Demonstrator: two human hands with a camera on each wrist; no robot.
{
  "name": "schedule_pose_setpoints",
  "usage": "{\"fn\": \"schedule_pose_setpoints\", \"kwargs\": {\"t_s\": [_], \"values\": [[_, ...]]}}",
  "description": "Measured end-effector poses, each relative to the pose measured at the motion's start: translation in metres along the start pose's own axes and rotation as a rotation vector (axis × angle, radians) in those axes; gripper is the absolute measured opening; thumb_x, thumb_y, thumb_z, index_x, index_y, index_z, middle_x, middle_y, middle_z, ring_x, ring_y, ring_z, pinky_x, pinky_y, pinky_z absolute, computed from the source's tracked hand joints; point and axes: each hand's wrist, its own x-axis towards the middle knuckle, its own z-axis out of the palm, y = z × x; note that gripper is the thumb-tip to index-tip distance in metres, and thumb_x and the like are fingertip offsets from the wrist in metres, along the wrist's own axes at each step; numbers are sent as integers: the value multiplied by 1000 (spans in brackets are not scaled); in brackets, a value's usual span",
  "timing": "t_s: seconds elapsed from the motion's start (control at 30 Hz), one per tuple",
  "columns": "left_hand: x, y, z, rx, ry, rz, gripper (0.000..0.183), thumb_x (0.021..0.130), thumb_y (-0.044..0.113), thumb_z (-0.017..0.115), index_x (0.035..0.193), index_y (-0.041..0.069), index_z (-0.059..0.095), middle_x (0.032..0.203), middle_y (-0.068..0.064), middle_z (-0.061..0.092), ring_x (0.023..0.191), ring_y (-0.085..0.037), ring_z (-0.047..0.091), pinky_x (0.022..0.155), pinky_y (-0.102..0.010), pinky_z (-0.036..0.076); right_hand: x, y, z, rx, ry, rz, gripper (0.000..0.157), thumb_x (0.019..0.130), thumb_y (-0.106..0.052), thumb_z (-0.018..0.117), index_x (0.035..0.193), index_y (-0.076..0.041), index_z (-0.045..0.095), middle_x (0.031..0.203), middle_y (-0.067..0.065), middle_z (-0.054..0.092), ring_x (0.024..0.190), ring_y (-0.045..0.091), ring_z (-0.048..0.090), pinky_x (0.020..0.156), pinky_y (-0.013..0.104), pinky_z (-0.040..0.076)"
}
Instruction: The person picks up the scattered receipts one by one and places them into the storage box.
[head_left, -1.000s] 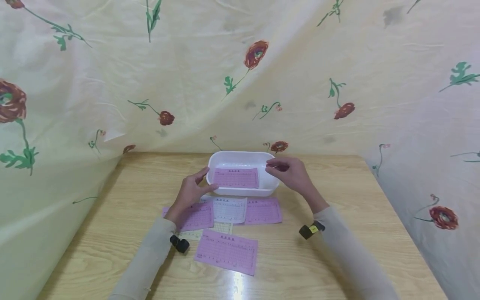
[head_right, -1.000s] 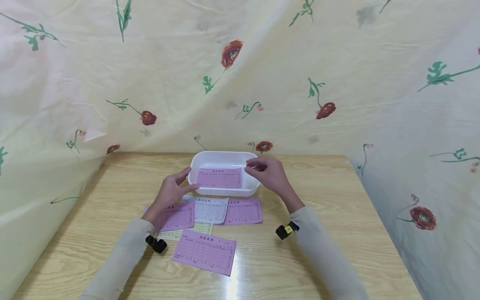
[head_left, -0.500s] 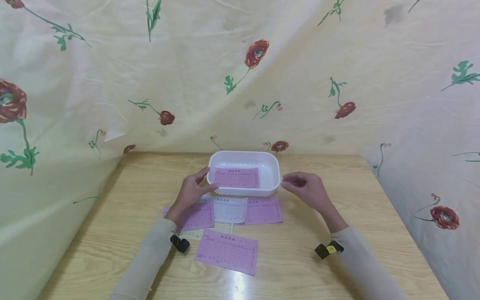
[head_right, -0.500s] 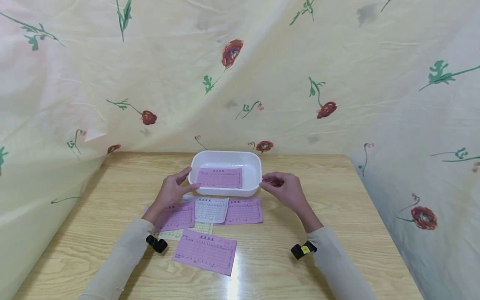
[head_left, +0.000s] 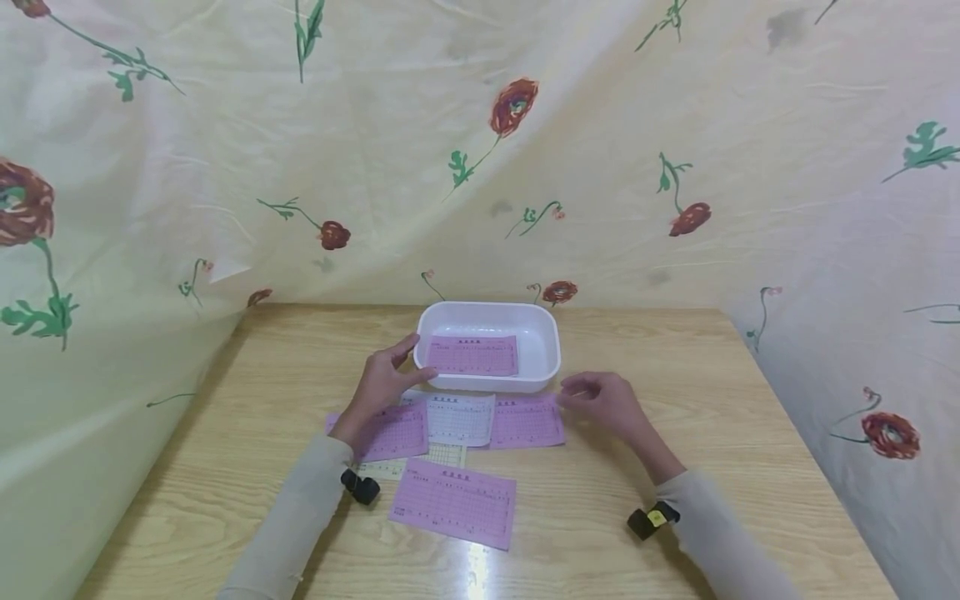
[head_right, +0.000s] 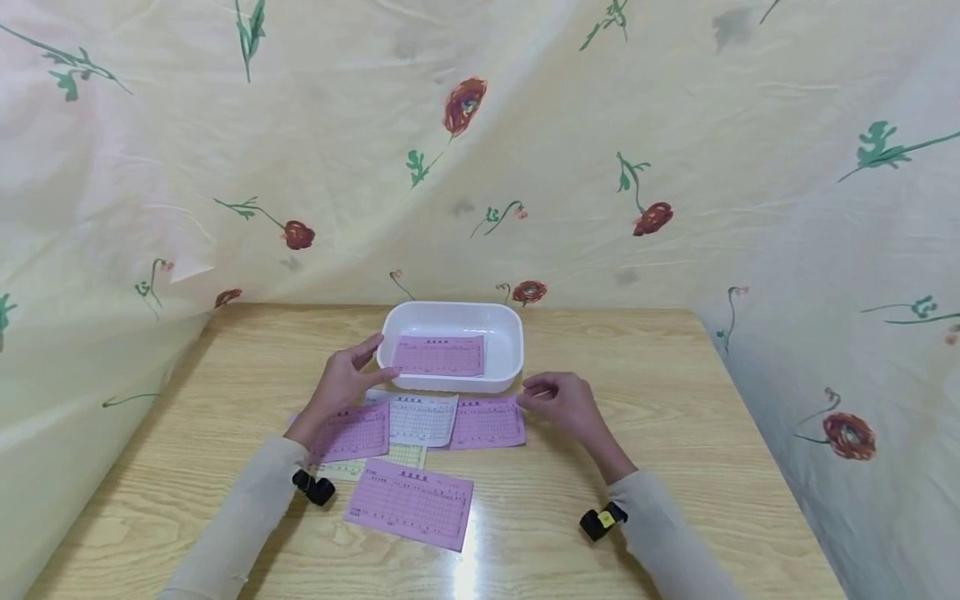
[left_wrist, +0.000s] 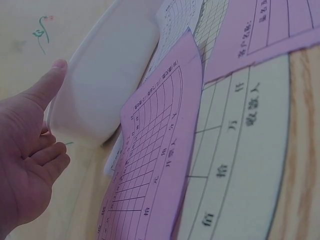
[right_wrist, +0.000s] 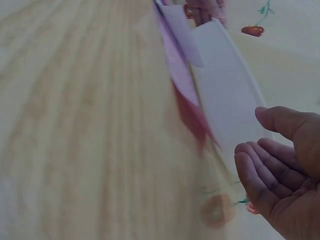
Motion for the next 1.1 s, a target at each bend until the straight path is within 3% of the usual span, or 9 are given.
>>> {"fn": "schedule_pose_setpoints", "kwargs": {"t_s": [0.3, 0.67, 1.1], "values": [[-1, -2, 0, -2, -2, -1, 87, 83, 36, 86, 151, 2, 45, 160, -9, 39, 149, -26, 37, 121, -37, 37, 2, 6, 13, 20, -22, 78, 40, 88, -22, 82, 120, 0, 71, 107, 15, 76, 88, 21, 73, 73, 31, 64], [-1, -1, 1, -13, 1, 15, 86, 83, 34, 87, 151, 2, 45, 160, -11, 39, 148, -26, 38, 120, -38, 37, 6, 12, 20, -14, -20, 65, 48, 85, -26, 84, 122, 1, 69, 110, 15, 76, 95, 26, 75, 88, 41, 63], [0, 1, 0, -13, -1, 13, 86, 83, 32, 87, 151, 1, 44, 160, -12, 39, 148, -27, 38, 120, -36, 37, 9, 9, 25, -64, -21, 62, 48, 83, -22, 86, 122, 0, 69, 97, 8, 77, 87, 20, 73, 82, 38, 64]]}}
